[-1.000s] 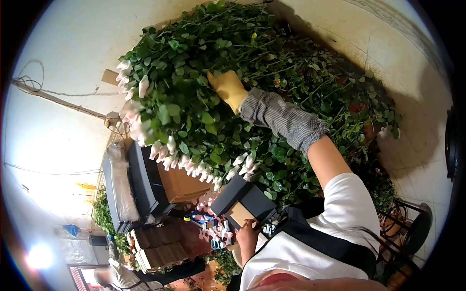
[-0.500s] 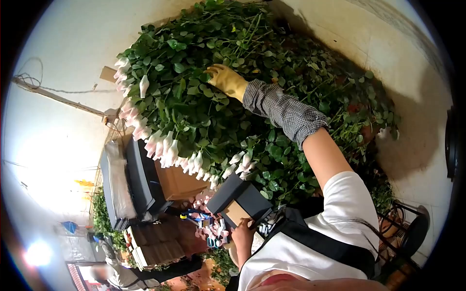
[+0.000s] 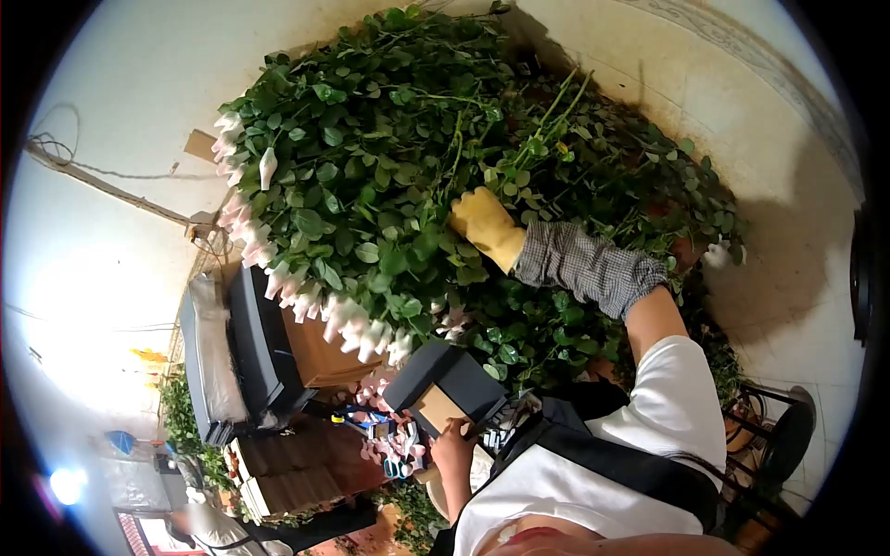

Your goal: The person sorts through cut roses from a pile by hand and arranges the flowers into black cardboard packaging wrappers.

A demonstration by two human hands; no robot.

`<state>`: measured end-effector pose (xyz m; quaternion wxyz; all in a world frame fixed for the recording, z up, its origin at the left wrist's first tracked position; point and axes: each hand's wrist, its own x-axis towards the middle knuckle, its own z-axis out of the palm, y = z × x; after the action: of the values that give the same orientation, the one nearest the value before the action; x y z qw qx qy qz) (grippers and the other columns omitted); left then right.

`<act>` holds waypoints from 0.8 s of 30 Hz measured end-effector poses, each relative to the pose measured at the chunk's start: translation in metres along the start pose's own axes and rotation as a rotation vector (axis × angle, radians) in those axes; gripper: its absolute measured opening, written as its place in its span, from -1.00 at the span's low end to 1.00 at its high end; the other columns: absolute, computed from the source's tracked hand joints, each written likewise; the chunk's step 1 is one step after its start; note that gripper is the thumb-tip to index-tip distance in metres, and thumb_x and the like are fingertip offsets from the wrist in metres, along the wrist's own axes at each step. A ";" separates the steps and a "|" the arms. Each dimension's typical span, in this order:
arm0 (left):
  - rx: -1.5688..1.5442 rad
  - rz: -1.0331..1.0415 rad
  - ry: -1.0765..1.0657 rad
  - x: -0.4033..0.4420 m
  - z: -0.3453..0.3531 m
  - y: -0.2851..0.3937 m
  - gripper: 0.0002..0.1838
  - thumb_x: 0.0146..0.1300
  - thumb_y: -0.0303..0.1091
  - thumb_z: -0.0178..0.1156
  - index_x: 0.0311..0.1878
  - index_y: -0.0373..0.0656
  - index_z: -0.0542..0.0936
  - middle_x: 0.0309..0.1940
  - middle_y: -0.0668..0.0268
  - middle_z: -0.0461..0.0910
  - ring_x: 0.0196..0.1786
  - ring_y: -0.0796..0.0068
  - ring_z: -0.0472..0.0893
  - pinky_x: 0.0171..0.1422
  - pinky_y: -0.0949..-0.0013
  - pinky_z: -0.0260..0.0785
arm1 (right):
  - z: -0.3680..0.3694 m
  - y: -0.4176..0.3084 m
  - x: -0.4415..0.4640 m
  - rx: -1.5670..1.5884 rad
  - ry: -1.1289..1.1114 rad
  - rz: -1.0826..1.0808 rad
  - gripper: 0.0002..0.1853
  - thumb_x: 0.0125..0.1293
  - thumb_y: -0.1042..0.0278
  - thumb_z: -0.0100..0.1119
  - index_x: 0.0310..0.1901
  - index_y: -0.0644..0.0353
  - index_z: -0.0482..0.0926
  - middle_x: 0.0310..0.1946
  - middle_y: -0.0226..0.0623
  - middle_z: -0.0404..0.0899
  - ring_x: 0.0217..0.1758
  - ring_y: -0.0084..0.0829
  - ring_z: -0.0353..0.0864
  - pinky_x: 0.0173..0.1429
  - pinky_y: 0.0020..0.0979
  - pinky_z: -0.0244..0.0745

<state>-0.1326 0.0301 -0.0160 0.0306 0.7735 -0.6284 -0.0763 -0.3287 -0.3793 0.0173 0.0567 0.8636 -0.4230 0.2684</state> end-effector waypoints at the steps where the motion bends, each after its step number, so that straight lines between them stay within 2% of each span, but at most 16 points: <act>1: -0.004 -0.012 0.003 0.000 0.002 -0.001 -0.71 0.03 -0.21 0.47 -0.16 0.00 0.68 -0.42 0.23 0.72 -0.39 0.17 0.71 -0.33 0.23 0.51 | -0.006 -0.007 -0.009 -0.009 0.078 0.021 -0.94 0.08 0.38 0.21 -0.49 0.04 0.64 -0.39 -0.35 0.64 -0.30 -0.29 0.60 -0.09 -0.29 0.38; 2: -0.005 -0.025 0.006 0.001 0.005 -0.002 -0.71 0.02 -0.23 0.47 -0.16 0.00 0.68 -0.42 0.24 0.72 -0.39 0.17 0.72 -0.33 0.24 0.51 | -0.012 -0.014 -0.018 -0.007 0.074 0.024 -0.94 0.08 0.38 0.21 -0.49 0.04 0.64 -0.39 -0.35 0.64 -0.30 -0.29 0.60 -0.09 -0.29 0.38; 4: -0.020 -0.027 0.009 0.000 0.008 -0.005 -0.71 0.02 -0.24 0.47 -0.16 -0.01 0.68 -0.42 0.23 0.72 -0.39 0.18 0.72 -0.34 0.25 0.51 | -0.059 -0.032 -0.031 -0.253 0.005 -0.110 -0.90 0.10 0.36 0.20 -0.50 0.05 0.68 -0.39 -0.41 0.61 -0.29 -0.36 0.60 -0.11 -0.29 0.39; 6: -0.036 -0.027 0.003 -0.002 0.008 -0.004 -0.70 0.01 -0.26 0.47 -0.16 -0.02 0.68 -0.42 0.23 0.72 -0.39 0.18 0.72 -0.34 0.25 0.51 | -0.070 -0.037 -0.031 -0.254 -0.003 -0.085 -0.91 0.11 0.36 0.21 -0.44 0.02 0.71 -0.36 -0.47 0.59 -0.24 -0.42 0.60 -0.15 -0.30 0.41; 8: -0.002 -0.114 -0.078 0.000 0.005 -0.002 -0.66 -0.03 -0.23 0.48 -0.13 0.04 0.68 -0.29 0.23 0.73 -0.26 0.16 0.73 -0.23 0.19 0.54 | -0.075 -0.023 -0.023 -0.383 0.014 -0.024 -0.91 0.12 0.36 0.21 -0.43 0.02 0.72 -0.33 -0.48 0.60 -0.19 -0.43 0.61 -0.18 -0.32 0.42; 10: -0.025 -0.113 -0.092 -0.001 0.005 -0.005 -0.65 -0.04 -0.23 0.49 -0.13 0.02 0.68 -0.28 0.23 0.74 -0.25 0.16 0.73 -0.22 0.19 0.54 | -0.090 0.002 -0.022 -0.493 -0.050 -0.051 -0.92 0.12 0.35 0.21 -0.43 0.04 0.69 -0.24 -0.34 0.60 -0.18 -0.42 0.59 -0.16 -0.31 0.44; 12: -0.046 -0.082 -0.054 -0.001 0.003 -0.003 -0.63 -0.07 -0.24 0.51 -0.14 0.00 0.68 -0.27 0.21 0.74 -0.24 0.15 0.73 -0.21 0.20 0.54 | -0.036 0.039 -0.032 -0.431 0.167 0.060 -0.90 0.17 0.33 0.19 -0.35 0.08 0.67 -0.22 -0.30 0.60 -0.20 -0.38 0.59 -0.15 -0.29 0.48; 14: -0.069 -0.077 -0.068 0.000 0.004 -0.006 -0.60 -0.10 -0.25 0.53 -0.13 -0.01 0.68 -0.26 0.20 0.74 -0.23 0.15 0.73 -0.19 0.21 0.55 | -0.002 0.049 -0.060 -0.319 0.106 0.106 -0.86 0.27 0.35 0.11 -0.24 0.16 0.63 -0.21 -0.28 0.58 -0.12 -0.27 0.56 -0.02 -0.26 0.49; 16: -0.021 -0.061 -0.074 0.001 0.003 -0.004 -0.57 -0.11 -0.25 0.54 -0.10 -0.03 0.68 -0.27 0.19 0.73 -0.23 0.15 0.73 -0.18 0.20 0.55 | 0.129 0.071 -0.113 0.175 -0.088 0.748 -0.74 0.33 0.46 0.02 0.00 0.19 0.61 -0.10 -0.14 0.63 -0.02 -0.12 0.59 0.05 -0.14 0.50; 17: 0.022 -0.053 -0.084 0.002 -0.001 -0.001 -0.56 -0.12 -0.26 0.54 -0.10 -0.05 0.68 -0.27 0.19 0.73 -0.22 0.15 0.73 -0.18 0.20 0.56 | 0.129 0.069 -0.130 0.164 -0.109 0.767 -0.74 0.33 0.46 0.02 0.00 0.19 0.61 -0.10 -0.14 0.63 -0.02 -0.12 0.59 0.05 -0.14 0.50; 20: -0.044 -0.039 -0.085 0.002 0.001 -0.006 -0.57 -0.13 -0.32 0.52 -0.10 -0.07 0.68 -0.24 0.17 0.74 -0.23 0.15 0.74 -0.17 0.21 0.57 | 0.100 0.069 -0.150 -0.126 -0.386 0.443 -0.83 0.26 0.38 0.11 -0.20 0.19 0.66 -0.24 -0.22 0.66 -0.11 -0.17 0.63 -0.01 -0.13 0.49; 21: -0.058 -0.026 -0.042 0.002 -0.001 -0.003 -0.58 -0.13 -0.34 0.52 -0.11 -0.07 0.68 -0.22 0.18 0.74 -0.24 0.15 0.74 -0.18 0.21 0.57 | 0.054 0.052 -0.146 -0.210 -0.484 0.331 -0.84 0.24 0.35 0.13 -0.26 0.19 0.67 -0.28 -0.24 0.67 -0.14 -0.18 0.65 -0.03 -0.13 0.49; 22: -0.066 -0.014 -0.014 0.002 -0.006 0.001 -0.59 -0.13 -0.33 0.52 -0.13 -0.07 0.68 -0.21 0.18 0.74 -0.24 0.15 0.74 -0.20 0.20 0.57 | 0.000 0.042 -0.133 -0.229 -0.776 0.262 -0.77 0.15 0.29 0.27 -0.19 0.21 0.66 -0.33 -0.21 0.66 -0.12 -0.15 0.65 -0.06 -0.13 0.51; 24: -0.023 -0.031 -0.053 0.003 0.000 -0.003 -0.59 -0.14 -0.30 0.54 -0.14 -0.06 0.69 -0.23 0.20 0.74 -0.25 0.15 0.74 -0.22 0.20 0.57 | -0.033 0.037 -0.126 -0.147 -0.597 0.281 -0.92 0.11 0.38 0.31 -0.38 0.11 0.75 -0.35 -0.26 0.72 -0.24 -0.22 0.72 -0.12 -0.19 0.59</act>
<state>-0.1287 0.0280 -0.0172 0.0217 0.7803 -0.6162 -0.1042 -0.4336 -0.3039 -0.0245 -0.0452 0.8309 -0.5541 -0.0223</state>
